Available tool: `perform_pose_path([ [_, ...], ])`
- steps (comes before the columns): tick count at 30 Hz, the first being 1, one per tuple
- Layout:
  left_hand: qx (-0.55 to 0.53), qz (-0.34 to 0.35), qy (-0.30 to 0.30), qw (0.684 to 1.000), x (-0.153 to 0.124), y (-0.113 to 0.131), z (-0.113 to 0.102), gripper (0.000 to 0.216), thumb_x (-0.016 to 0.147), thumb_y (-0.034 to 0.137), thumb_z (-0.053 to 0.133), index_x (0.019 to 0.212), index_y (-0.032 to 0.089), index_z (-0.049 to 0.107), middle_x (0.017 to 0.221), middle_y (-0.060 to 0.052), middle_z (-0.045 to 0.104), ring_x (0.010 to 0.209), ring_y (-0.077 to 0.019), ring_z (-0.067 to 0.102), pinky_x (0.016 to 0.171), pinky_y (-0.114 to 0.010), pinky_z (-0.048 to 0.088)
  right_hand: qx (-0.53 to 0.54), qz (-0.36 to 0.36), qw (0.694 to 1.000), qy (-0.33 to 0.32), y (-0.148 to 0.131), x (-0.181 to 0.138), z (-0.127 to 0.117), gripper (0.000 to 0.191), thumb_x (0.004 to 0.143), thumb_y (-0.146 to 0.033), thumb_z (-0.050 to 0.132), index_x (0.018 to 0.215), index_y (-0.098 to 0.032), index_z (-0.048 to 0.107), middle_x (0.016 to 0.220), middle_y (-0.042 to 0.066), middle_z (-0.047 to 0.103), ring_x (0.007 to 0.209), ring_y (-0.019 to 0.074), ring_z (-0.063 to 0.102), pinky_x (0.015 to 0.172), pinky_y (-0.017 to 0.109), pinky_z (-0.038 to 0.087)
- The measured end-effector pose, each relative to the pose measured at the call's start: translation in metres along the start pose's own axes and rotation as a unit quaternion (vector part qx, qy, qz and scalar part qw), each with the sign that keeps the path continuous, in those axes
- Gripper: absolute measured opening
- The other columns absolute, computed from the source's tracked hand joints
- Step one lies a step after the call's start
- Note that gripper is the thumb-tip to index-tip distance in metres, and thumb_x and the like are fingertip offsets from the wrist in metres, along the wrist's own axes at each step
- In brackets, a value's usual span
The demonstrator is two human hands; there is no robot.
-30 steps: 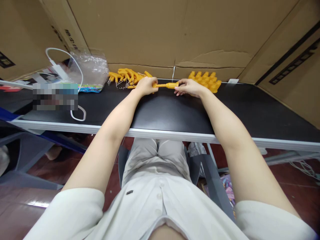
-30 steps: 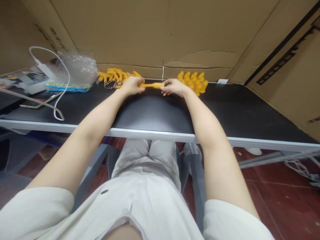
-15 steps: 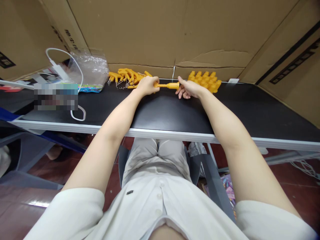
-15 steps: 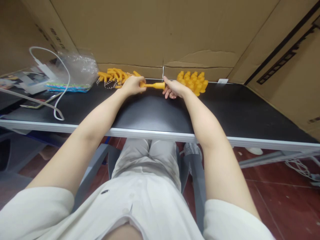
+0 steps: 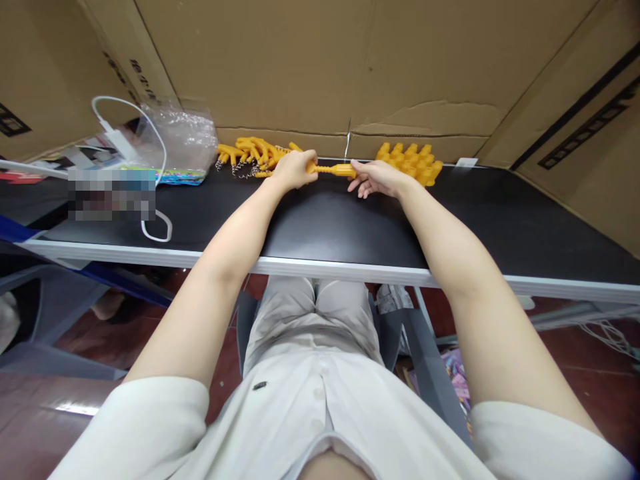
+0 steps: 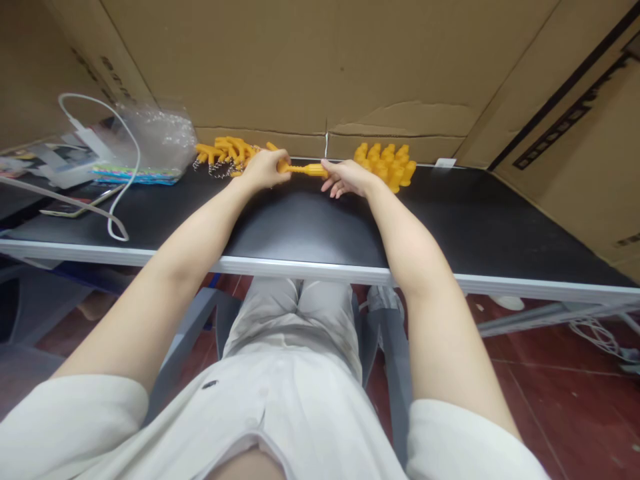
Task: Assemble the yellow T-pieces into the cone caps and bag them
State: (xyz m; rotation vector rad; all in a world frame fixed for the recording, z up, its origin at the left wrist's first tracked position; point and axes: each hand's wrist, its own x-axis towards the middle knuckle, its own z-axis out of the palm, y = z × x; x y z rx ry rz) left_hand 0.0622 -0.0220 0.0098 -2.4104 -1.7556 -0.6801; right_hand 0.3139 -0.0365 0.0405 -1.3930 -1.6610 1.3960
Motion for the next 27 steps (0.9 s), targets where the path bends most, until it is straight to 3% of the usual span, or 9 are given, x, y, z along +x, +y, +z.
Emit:
perform_pose_path([
  [6, -0.023, 0.002, -0.007, 1.000, 0.0002, -0.0004, 0.0006, 0.043, 0.094, 0.034, 0.077, 0.134, 0.019, 0.080, 0.114, -0.011, 0.081, 0.122, -0.0348, 0.076, 0.109, -0.041, 0.056, -0.046, 0.011, 0.999, 0.006, 0.0023, 0.0041, -0.0004, 0.062, 0.118, -0.072, 0.051, 0.100, -0.016, 0.069, 0.053, 0.002, 0.061, 0.031, 0.0087, 0.037, 0.031, 0.020, 0.028],
  [10, -0.024, -0.003, -0.011, 1.000, -0.0015, 0.0012, -0.0013, 0.042, 0.095, 0.036, 0.078, 0.134, 0.019, 0.079, 0.115, -0.011, 0.081, 0.125, -0.0349, 0.075, 0.110, -0.041, 0.056, -0.056, 0.023, 0.998, 0.007, -0.0001, 0.0013, -0.0002, 0.061, 0.115, -0.075, 0.056, 0.101, -0.017, 0.068, 0.055, 0.001, 0.062, 0.031, 0.0090, 0.038, 0.030, 0.021, 0.027],
  [12, -0.026, -0.004, -0.013, 1.000, -0.0022, 0.0020, -0.0025, 0.042, 0.095, 0.036, 0.078, 0.134, 0.019, 0.079, 0.115, -0.011, 0.080, 0.126, -0.0346, 0.074, 0.110, -0.040, 0.056, -0.046, 0.022, 0.999, 0.006, -0.0015, -0.0011, -0.0006, 0.046, 0.115, -0.063, 0.068, 0.106, -0.018, 0.066, 0.064, 0.002, 0.069, 0.036, 0.0103, 0.049, 0.033, 0.020, 0.035],
  [15, -0.026, -0.006, -0.016, 1.000, -0.0029, 0.0022, -0.0034, 0.041, 0.096, 0.036, 0.077, 0.133, 0.019, 0.079, 0.115, -0.012, 0.080, 0.126, -0.0348, 0.074, 0.110, -0.040, 0.055, -0.024, 0.011, 1.000, 0.002, -0.0012, -0.0028, -0.0022, 0.020, 0.112, -0.028, 0.080, 0.108, -0.018, 0.062, 0.078, 0.001, 0.077, 0.047, 0.0107, 0.063, 0.039, 0.019, 0.048],
  [18, -0.031, -0.008, -0.016, 0.999, -0.0027, 0.0003, -0.0031, 0.041, 0.095, 0.037, 0.077, 0.133, 0.021, 0.078, 0.113, -0.011, 0.079, 0.125, -0.0350, 0.072, 0.110, -0.041, 0.055, -0.020, -0.004, 1.000, 0.013, 0.0016, -0.0011, -0.0037, 0.021, 0.108, -0.010, 0.080, 0.104, -0.018, 0.061, 0.079, -0.001, 0.077, 0.047, 0.0093, 0.064, 0.040, 0.019, 0.051],
  [23, -0.038, -0.010, -0.011, 0.999, -0.0020, -0.0026, -0.0030, 0.042, 0.094, 0.037, 0.078, 0.133, 0.022, 0.078, 0.109, -0.010, 0.078, 0.124, -0.0359, 0.072, 0.110, -0.042, 0.055, -0.027, -0.013, 1.000, 0.005, 0.0036, 0.0010, -0.0026, 0.027, 0.104, -0.025, 0.090, 0.100, -0.016, 0.064, 0.073, 0.002, 0.075, 0.042, 0.0087, 0.058, 0.038, 0.018, 0.047],
  [27, -0.033, -0.023, -0.013, 0.999, -0.0032, 0.0007, -0.0056, 0.042, 0.094, 0.038, 0.080, 0.132, 0.021, 0.078, 0.110, -0.011, 0.078, 0.125, -0.0359, 0.071, 0.110, -0.041, 0.055, -0.032, -0.006, 0.999, 0.003, 0.0032, 0.0005, -0.0010, 0.036, 0.108, -0.044, 0.085, 0.098, -0.015, 0.066, 0.063, 0.002, 0.069, 0.036, 0.0088, 0.050, 0.033, 0.019, 0.039],
])
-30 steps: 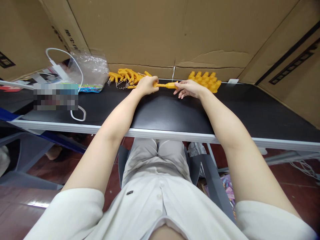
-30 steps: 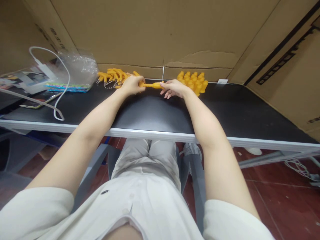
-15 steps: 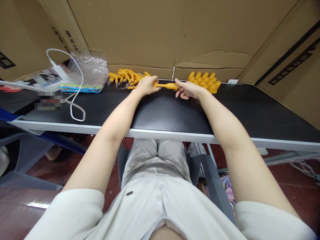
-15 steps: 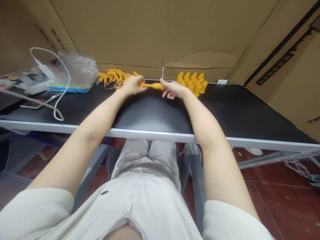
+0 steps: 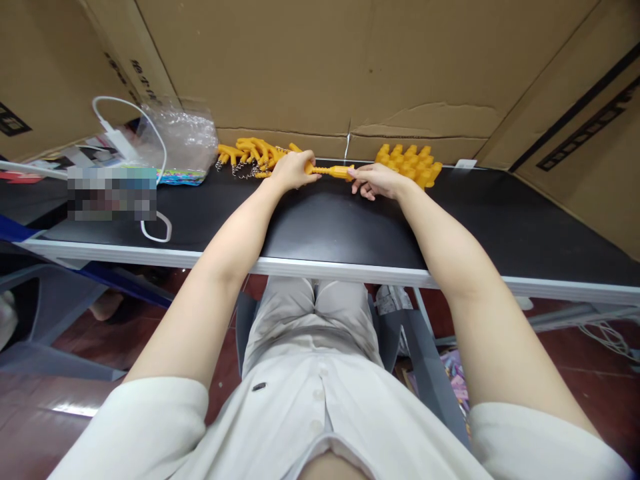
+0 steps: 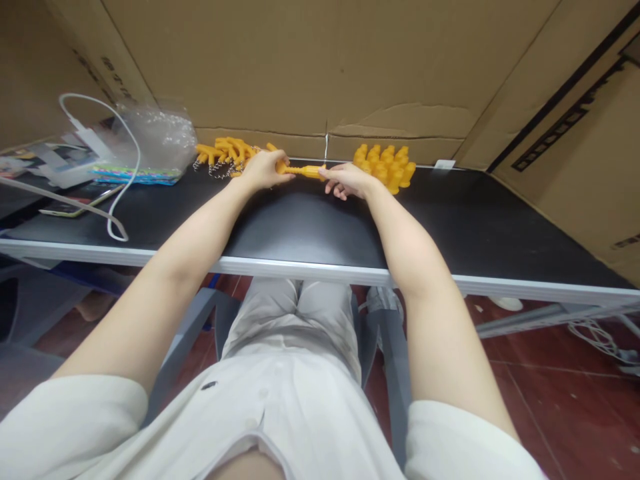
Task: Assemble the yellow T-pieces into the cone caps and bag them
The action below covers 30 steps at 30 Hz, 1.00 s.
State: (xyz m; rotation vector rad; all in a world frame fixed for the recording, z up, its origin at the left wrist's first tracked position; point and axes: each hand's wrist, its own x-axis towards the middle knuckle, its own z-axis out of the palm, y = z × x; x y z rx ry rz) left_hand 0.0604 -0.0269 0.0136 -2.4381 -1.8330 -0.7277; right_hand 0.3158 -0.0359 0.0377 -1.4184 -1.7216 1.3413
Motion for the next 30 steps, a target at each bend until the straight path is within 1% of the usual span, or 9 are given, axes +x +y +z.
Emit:
perform_pose_path([
  [6, 0.003, 0.006, 0.005, 1.000, 0.001, 0.000, 0.001, 0.043, 0.094, 0.039, 0.080, 0.132, 0.020, 0.078, 0.111, -0.011, 0.078, 0.122, -0.0351, 0.073, 0.110, -0.041, 0.055, -0.006, 0.019, 1.000, 0.001, -0.002, 0.000, 0.002, 0.050, 0.120, -0.058, 0.061, 0.098, -0.014, 0.069, 0.053, 0.000, 0.060, 0.030, 0.0081, 0.040, 0.030, 0.019, 0.031],
  [11, -0.003, 0.003, 0.003, 1.000, 0.002, -0.003, 0.003, 0.043, 0.094, 0.039, 0.081, 0.132, 0.021, 0.078, 0.113, -0.011, 0.078, 0.123, -0.0351, 0.073, 0.110, -0.041, 0.055, -0.006, 0.020, 1.000, -0.010, -0.003, 0.000, 0.003, 0.061, 0.111, -0.076, 0.066, 0.104, -0.016, 0.070, 0.052, -0.001, 0.059, 0.028, 0.0089, 0.038, 0.028, 0.021, 0.028],
  [13, -0.002, 0.002, 0.002, 1.000, 0.002, -0.004, 0.003, 0.043, 0.094, 0.039, 0.081, 0.132, 0.020, 0.077, 0.113, -0.011, 0.078, 0.123, -0.0353, 0.073, 0.110, -0.042, 0.055, 0.004, 0.017, 1.000, -0.010, -0.002, 0.000, 0.002, 0.053, 0.111, -0.069, 0.072, 0.106, -0.017, 0.068, 0.058, 0.000, 0.065, 0.030, 0.0088, 0.042, 0.028, 0.020, 0.032],
  [16, -0.003, -0.005, 0.003, 1.000, 0.002, -0.005, 0.002, 0.043, 0.093, 0.039, 0.081, 0.131, 0.021, 0.078, 0.112, -0.011, 0.078, 0.124, -0.0355, 0.072, 0.111, -0.041, 0.054, 0.024, 0.007, 1.000, -0.004, 0.000, -0.001, 0.000, 0.030, 0.110, -0.038, 0.084, 0.115, -0.018, 0.062, 0.075, 0.002, 0.077, 0.037, 0.0087, 0.054, 0.034, 0.019, 0.044],
  [19, -0.005, -0.009, 0.003, 1.000, 0.002, -0.004, 0.002, 0.044, 0.092, 0.038, 0.081, 0.132, 0.021, 0.077, 0.113, -0.010, 0.078, 0.125, -0.0354, 0.071, 0.112, -0.041, 0.054, 0.042, -0.022, 0.999, 0.007, 0.002, 0.001, 0.000, 0.037, 0.103, -0.016, 0.090, 0.123, -0.020, 0.059, 0.085, -0.001, 0.080, 0.042, 0.0079, 0.059, 0.039, 0.018, 0.053],
  [22, -0.004, -0.005, -0.002, 1.000, 0.001, -0.003, 0.002, 0.045, 0.092, 0.038, 0.080, 0.134, 0.021, 0.077, 0.113, -0.010, 0.078, 0.125, -0.0353, 0.071, 0.112, -0.041, 0.054, 0.049, -0.037, 0.998, 0.015, 0.004, 0.002, 0.003, 0.036, 0.102, -0.013, 0.090, 0.117, -0.021, 0.059, 0.084, -0.003, 0.079, 0.041, 0.0070, 0.057, 0.042, 0.019, 0.054],
  [25, -0.001, 0.003, -0.001, 1.000, 0.001, -0.002, 0.001, 0.044, 0.093, 0.039, 0.080, 0.132, 0.021, 0.078, 0.112, -0.010, 0.078, 0.124, -0.0352, 0.072, 0.111, -0.041, 0.054, 0.042, -0.025, 0.999, 0.016, 0.001, 0.001, 0.007, 0.023, 0.108, -0.016, 0.083, 0.107, -0.018, 0.060, 0.081, 0.000, 0.079, 0.037, 0.0067, 0.052, 0.039, 0.020, 0.050],
  [27, 0.001, 0.002, 0.001, 1.000, 0.000, -0.001, 0.000, 0.043, 0.093, 0.040, 0.080, 0.132, 0.021, 0.078, 0.112, -0.010, 0.079, 0.124, -0.0352, 0.073, 0.110, -0.041, 0.055, 0.041, -0.022, 0.999, 0.018, -0.001, -0.001, 0.009, 0.019, 0.113, -0.023, 0.077, 0.103, -0.017, 0.062, 0.079, 0.002, 0.079, 0.035, 0.0066, 0.047, 0.037, 0.021, 0.047],
  [30, 0.001, -0.008, 0.002, 1.000, -0.001, 0.002, -0.001, 0.043, 0.094, 0.039, 0.079, 0.133, 0.020, 0.078, 0.116, -0.012, 0.079, 0.125, -0.0357, 0.073, 0.111, -0.042, 0.054, 0.031, -0.020, 0.999, 0.019, -0.004, -0.003, 0.011, 0.035, 0.117, -0.048, 0.070, 0.104, -0.016, 0.066, 0.074, 0.005, 0.078, 0.033, 0.0074, 0.042, 0.037, 0.022, 0.044],
])
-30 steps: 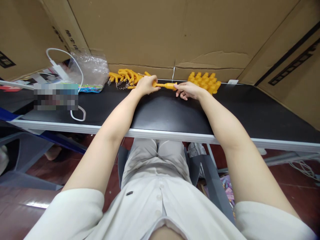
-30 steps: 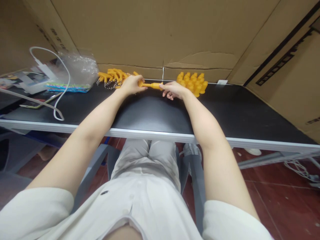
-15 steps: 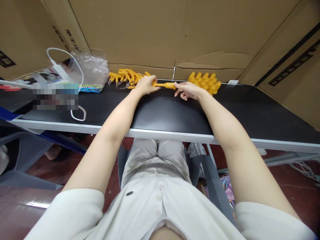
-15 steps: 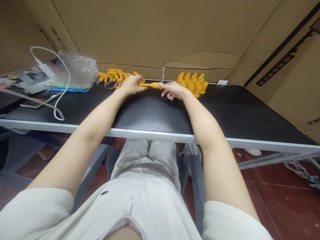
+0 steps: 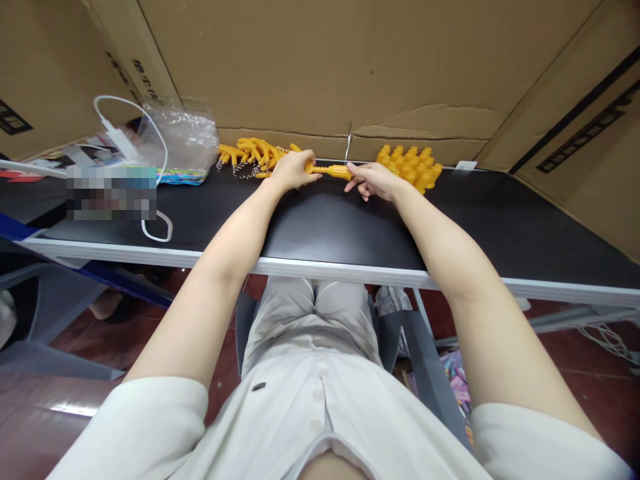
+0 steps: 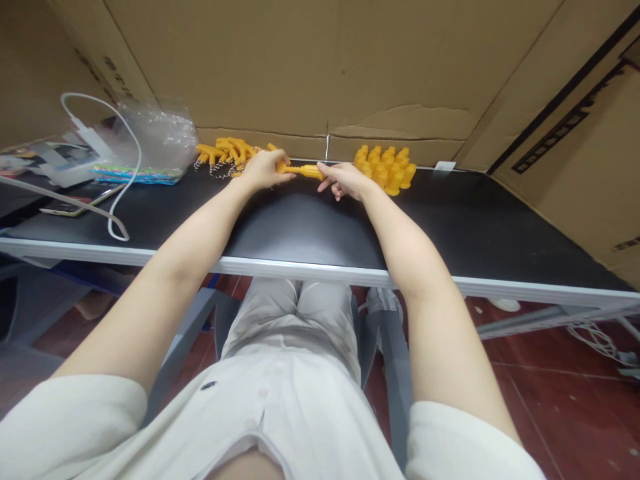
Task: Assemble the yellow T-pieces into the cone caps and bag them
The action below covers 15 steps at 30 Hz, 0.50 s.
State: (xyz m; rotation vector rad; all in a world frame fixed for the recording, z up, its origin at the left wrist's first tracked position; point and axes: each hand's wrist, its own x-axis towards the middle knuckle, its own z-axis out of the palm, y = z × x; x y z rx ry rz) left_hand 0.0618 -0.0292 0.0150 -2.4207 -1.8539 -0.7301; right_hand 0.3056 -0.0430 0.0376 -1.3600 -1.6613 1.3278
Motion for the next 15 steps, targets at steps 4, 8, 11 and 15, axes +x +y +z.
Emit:
perform_pose_path([
  [4, -0.007, 0.008, 0.001, 1.000, 0.0004, 0.0012, 0.0006, 0.042, 0.093, 0.039, 0.080, 0.131, 0.021, 0.078, 0.112, -0.011, 0.079, 0.125, -0.0356, 0.073, 0.110, -0.041, 0.055, -0.036, 0.009, 0.999, -0.005, 0.0009, 0.0028, -0.0004, 0.064, 0.112, -0.078, 0.061, 0.106, -0.015, 0.072, 0.063, 0.006, 0.073, 0.032, 0.0091, 0.036, 0.034, 0.023, 0.039],
  [8, -0.017, 0.028, 0.010, 0.999, 0.0038, -0.0035, 0.0046, 0.040, 0.092, 0.039, 0.082, 0.129, 0.022, 0.078, 0.108, -0.008, 0.079, 0.124, -0.0345, 0.073, 0.110, -0.040, 0.055, -0.061, 0.024, 0.998, -0.016, 0.0025, 0.0079, -0.0023, 0.079, 0.106, -0.093, 0.053, 0.103, -0.017, 0.073, 0.055, 0.005, 0.066, 0.029, 0.0093, 0.030, 0.030, 0.024, 0.031],
  [11, -0.016, 0.024, 0.005, 1.000, 0.0046, -0.0054, 0.0058, 0.041, 0.093, 0.039, 0.083, 0.130, 0.022, 0.078, 0.110, -0.009, 0.079, 0.124, -0.0343, 0.073, 0.111, -0.040, 0.055, -0.052, 0.038, 0.998, -0.026, 0.0014, 0.0077, -0.0037, 0.078, 0.106, -0.093, 0.052, 0.105, -0.017, 0.072, 0.058, 0.005, 0.067, 0.029, 0.0090, 0.030, 0.030, 0.024, 0.030],
  [15, -0.012, 0.014, -0.002, 1.000, 0.0020, -0.0022, 0.0029, 0.042, 0.095, 0.039, 0.082, 0.132, 0.021, 0.077, 0.114, -0.010, 0.079, 0.126, -0.0344, 0.073, 0.112, -0.040, 0.054, -0.004, 0.042, 0.998, -0.038, -0.0009, 0.0029, -0.0062, 0.043, 0.117, -0.062, 0.065, 0.113, -0.019, 0.066, 0.075, 0.005, 0.077, 0.034, 0.0093, 0.039, 0.037, 0.024, 0.043],
])
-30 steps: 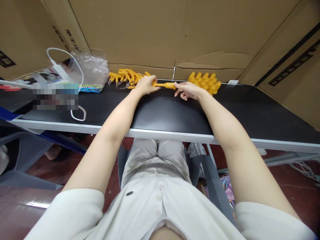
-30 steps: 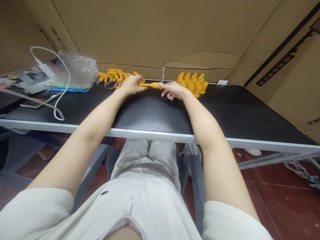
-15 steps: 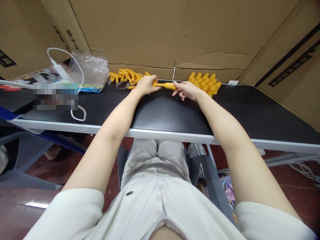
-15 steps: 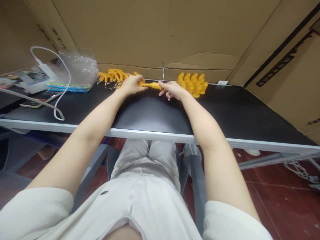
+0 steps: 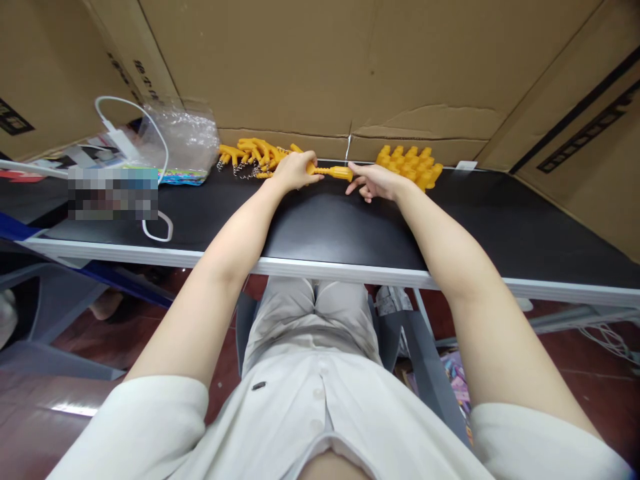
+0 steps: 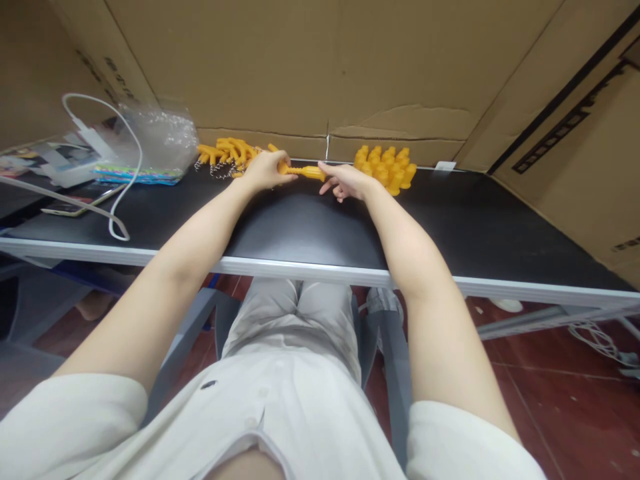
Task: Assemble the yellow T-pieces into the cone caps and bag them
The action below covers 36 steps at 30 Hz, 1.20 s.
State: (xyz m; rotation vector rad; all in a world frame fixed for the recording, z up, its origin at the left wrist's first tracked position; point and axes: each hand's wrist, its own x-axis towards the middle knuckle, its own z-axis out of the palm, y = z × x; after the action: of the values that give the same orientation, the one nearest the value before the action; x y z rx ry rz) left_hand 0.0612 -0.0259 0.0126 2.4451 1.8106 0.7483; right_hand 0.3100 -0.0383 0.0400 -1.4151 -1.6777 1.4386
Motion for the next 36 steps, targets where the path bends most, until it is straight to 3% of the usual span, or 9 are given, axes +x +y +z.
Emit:
perform_pose_path([
  [4, 0.005, -0.005, -0.002, 1.000, -0.0019, 0.0038, -0.0028, 0.040, 0.095, 0.040, 0.082, 0.130, 0.020, 0.079, 0.114, -0.011, 0.080, 0.125, -0.0350, 0.074, 0.111, -0.040, 0.054, 0.035, -0.005, 0.999, -0.007, -0.0004, -0.0031, -0.0028, 0.012, 0.117, -0.029, 0.068, 0.113, -0.018, 0.063, 0.086, 0.005, 0.081, 0.038, 0.0096, 0.048, 0.044, 0.025, 0.053],
  [8, 0.000, -0.001, 0.005, 1.000, -0.0011, 0.0027, -0.0021, 0.040, 0.094, 0.039, 0.082, 0.129, 0.021, 0.078, 0.112, -0.009, 0.080, 0.124, -0.0348, 0.074, 0.110, -0.040, 0.055, 0.060, -0.006, 0.998, -0.001, -0.0023, -0.0051, -0.0034, 0.008, 0.119, -0.021, 0.061, 0.113, -0.017, 0.065, 0.087, 0.006, 0.083, 0.038, 0.0094, 0.048, 0.044, 0.024, 0.053],
  [12, -0.004, 0.003, 0.006, 1.000, 0.0001, 0.0009, -0.0006, 0.041, 0.093, 0.040, 0.082, 0.130, 0.021, 0.078, 0.113, -0.010, 0.080, 0.123, -0.0347, 0.074, 0.110, -0.040, 0.055, 0.064, -0.003, 0.998, 0.017, -0.0046, -0.0074, -0.0017, 0.015, 0.121, -0.024, 0.058, 0.113, -0.015, 0.066, 0.086, 0.006, 0.083, 0.038, 0.0092, 0.047, 0.045, 0.024, 0.052],
  [21, -0.007, 0.009, 0.011, 1.000, 0.0022, -0.0019, 0.0029, 0.042, 0.093, 0.039, 0.083, 0.131, 0.020, 0.079, 0.115, -0.009, 0.081, 0.123, -0.0343, 0.075, 0.111, -0.040, 0.055, 0.027, 0.015, 0.999, 0.029, -0.0025, -0.0004, -0.0014, 0.039, 0.121, -0.055, 0.057, 0.114, -0.017, 0.066, 0.082, 0.010, 0.083, 0.035, 0.0096, 0.041, 0.043, 0.024, 0.050],
  [31, 0.003, 0.015, 0.013, 1.000, 0.0026, -0.0025, 0.0036, 0.043, 0.094, 0.039, 0.083, 0.131, 0.019, 0.079, 0.113, -0.010, 0.081, 0.120, -0.0341, 0.075, 0.108, -0.040, 0.055, 0.026, 0.029, 0.998, 0.059, -0.0045, -0.0016, 0.0018, 0.042, 0.121, -0.058, 0.055, 0.113, -0.018, 0.065, 0.078, 0.010, 0.082, 0.033, 0.0105, 0.042, 0.042, 0.024, 0.045],
  [36, 0.008, 0.015, 0.012, 1.000, 0.0031, -0.0024, 0.0042, 0.042, 0.094, 0.040, 0.083, 0.130, 0.019, 0.078, 0.113, -0.010, 0.080, 0.120, -0.0344, 0.075, 0.108, -0.040, 0.055, 0.029, 0.034, 0.997, 0.065, -0.0057, -0.0026, 0.0040, 0.038, 0.123, -0.052, 0.052, 0.113, -0.018, 0.066, 0.076, 0.010, 0.081, 0.033, 0.0109, 0.042, 0.041, 0.024, 0.043],
])
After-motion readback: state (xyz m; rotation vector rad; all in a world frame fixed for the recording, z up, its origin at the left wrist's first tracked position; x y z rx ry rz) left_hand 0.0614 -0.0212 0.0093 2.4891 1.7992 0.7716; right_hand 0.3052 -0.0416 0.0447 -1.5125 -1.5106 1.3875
